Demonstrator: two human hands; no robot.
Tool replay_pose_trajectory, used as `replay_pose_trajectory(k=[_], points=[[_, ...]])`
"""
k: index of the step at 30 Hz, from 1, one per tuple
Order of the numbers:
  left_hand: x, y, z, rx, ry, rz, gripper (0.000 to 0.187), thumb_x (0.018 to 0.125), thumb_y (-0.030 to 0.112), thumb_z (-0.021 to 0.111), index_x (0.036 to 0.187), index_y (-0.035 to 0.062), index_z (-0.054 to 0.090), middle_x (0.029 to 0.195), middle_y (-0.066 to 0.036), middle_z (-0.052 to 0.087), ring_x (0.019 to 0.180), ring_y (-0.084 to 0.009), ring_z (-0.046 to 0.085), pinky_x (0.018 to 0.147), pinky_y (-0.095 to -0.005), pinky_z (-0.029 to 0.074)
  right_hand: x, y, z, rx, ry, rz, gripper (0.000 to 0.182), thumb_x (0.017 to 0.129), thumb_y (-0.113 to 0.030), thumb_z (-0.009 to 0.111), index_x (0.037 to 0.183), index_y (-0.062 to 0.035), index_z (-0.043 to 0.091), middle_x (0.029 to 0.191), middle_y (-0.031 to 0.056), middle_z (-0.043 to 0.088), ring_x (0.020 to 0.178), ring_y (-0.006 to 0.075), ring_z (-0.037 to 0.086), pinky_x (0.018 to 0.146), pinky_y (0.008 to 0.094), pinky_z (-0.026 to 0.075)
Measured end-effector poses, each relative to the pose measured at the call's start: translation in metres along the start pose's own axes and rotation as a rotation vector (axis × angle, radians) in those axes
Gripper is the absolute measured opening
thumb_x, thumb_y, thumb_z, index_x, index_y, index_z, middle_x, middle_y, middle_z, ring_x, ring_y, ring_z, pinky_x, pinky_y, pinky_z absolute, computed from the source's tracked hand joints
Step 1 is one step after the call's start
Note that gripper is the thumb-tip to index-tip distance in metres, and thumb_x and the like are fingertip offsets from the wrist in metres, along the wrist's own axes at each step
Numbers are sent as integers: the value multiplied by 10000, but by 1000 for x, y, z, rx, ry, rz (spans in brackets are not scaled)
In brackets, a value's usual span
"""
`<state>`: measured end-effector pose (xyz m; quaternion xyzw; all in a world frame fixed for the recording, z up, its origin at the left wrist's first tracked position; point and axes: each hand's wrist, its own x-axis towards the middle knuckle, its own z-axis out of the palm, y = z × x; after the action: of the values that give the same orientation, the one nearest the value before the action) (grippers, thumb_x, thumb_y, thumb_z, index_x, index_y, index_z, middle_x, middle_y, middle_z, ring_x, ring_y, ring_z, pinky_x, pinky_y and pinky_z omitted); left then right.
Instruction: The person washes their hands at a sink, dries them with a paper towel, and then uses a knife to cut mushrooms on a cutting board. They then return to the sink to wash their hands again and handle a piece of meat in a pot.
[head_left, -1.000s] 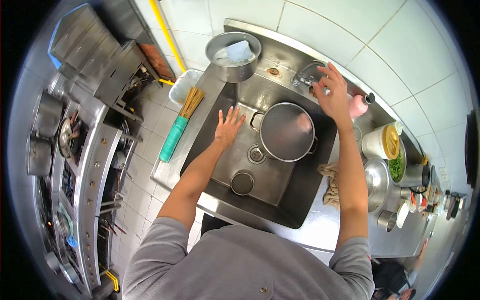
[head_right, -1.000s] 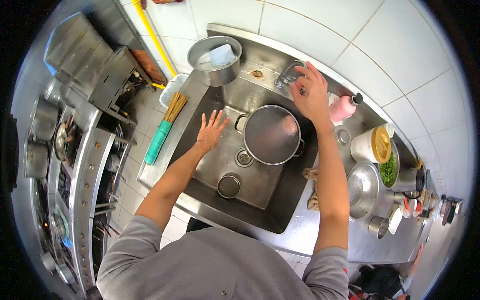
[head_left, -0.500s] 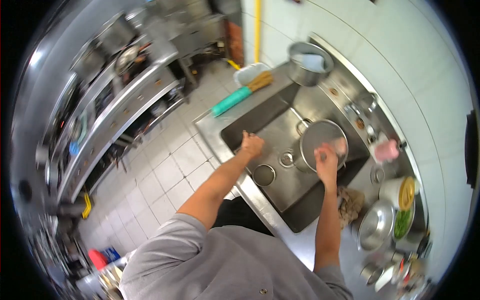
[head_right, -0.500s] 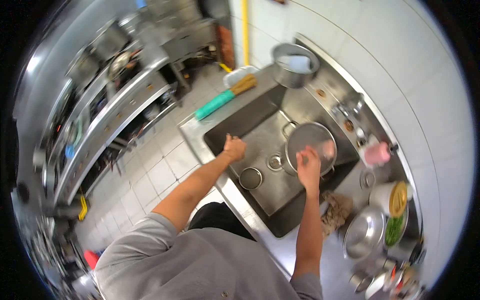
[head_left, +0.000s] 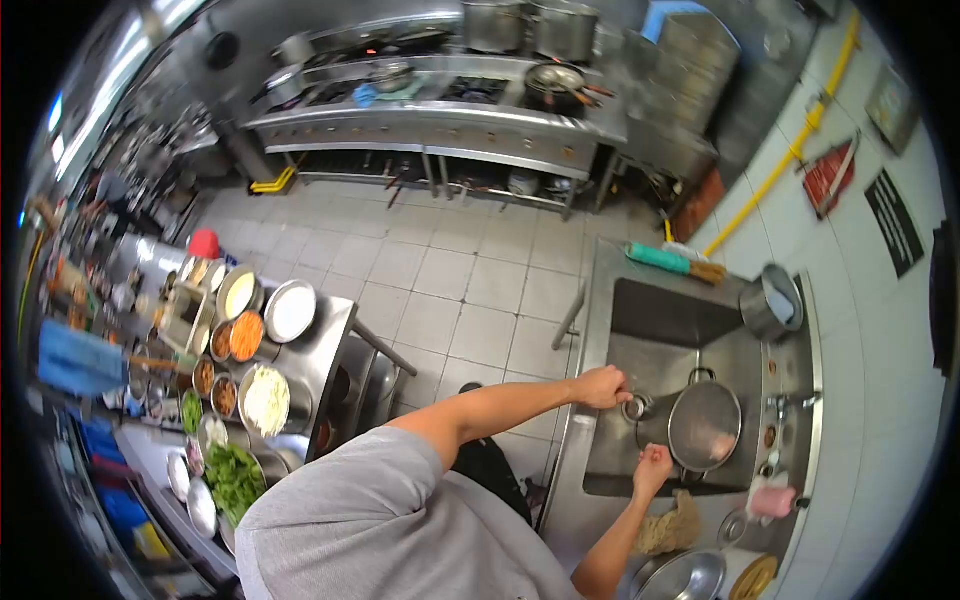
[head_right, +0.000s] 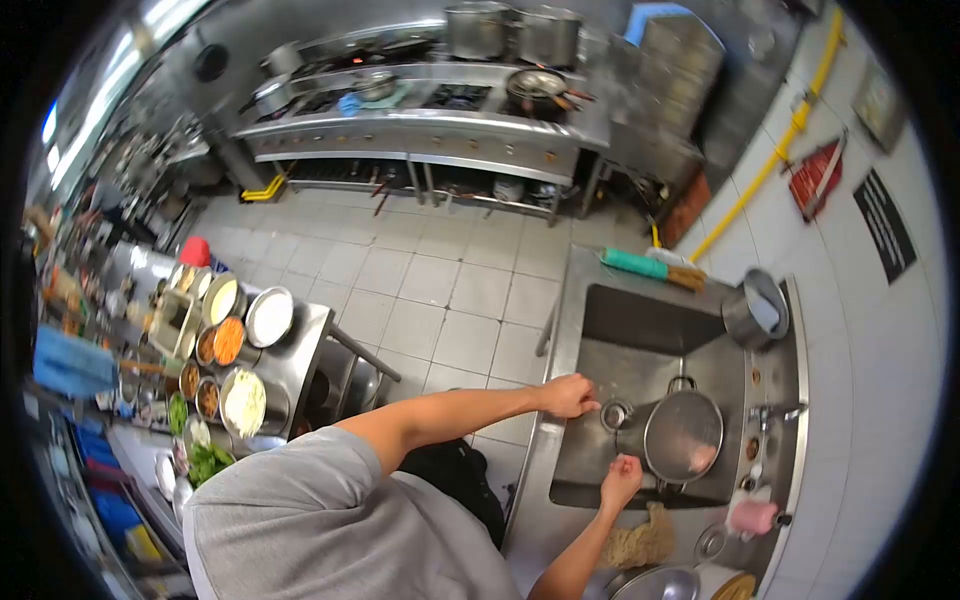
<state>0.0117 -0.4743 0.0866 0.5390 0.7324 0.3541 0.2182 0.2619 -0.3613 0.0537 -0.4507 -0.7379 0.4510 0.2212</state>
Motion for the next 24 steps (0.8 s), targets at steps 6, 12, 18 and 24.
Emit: replay_pose_trajectory(k=[6,12,18,24], points=[[-145,1,-82,-526,195,-428,642,961,484,530,576,-18,640,538,-96,610,503,-190,571,544,-345,485,-10,7,31,309,-184,-91,119,932,-56,631,1040,-14,606,836,15,622,721,92,575,639,220,463],[-404,-79,-40,-367,568,-952,533,907,405,525,582,26,710,659,-109,707,714,-269,705,737,-412,546,-65,-70,99,265,-762,-141,125,928,-62,633,1039,-5,631,827,25,643,724,85,585,642,210,463],[-668,-21,113,-361,770,-1414,357,836,381,605,729,78,761,766,-202,704,785,-363,694,775,-451,545,-152,-95,189,-270,-1211,-544,146,881,-47,648,1014,9,664,831,59,667,756,123,626,693,264,506],[-836,124,296,-483,1136,-1721,308,826,347,636,751,72,754,794,-164,723,804,-302,710,790,-418,552,-265,-29,251,-411,-1510,-272,125,887,-18,614,1009,-37,633,831,65,675,726,161,668,592,299,532]])
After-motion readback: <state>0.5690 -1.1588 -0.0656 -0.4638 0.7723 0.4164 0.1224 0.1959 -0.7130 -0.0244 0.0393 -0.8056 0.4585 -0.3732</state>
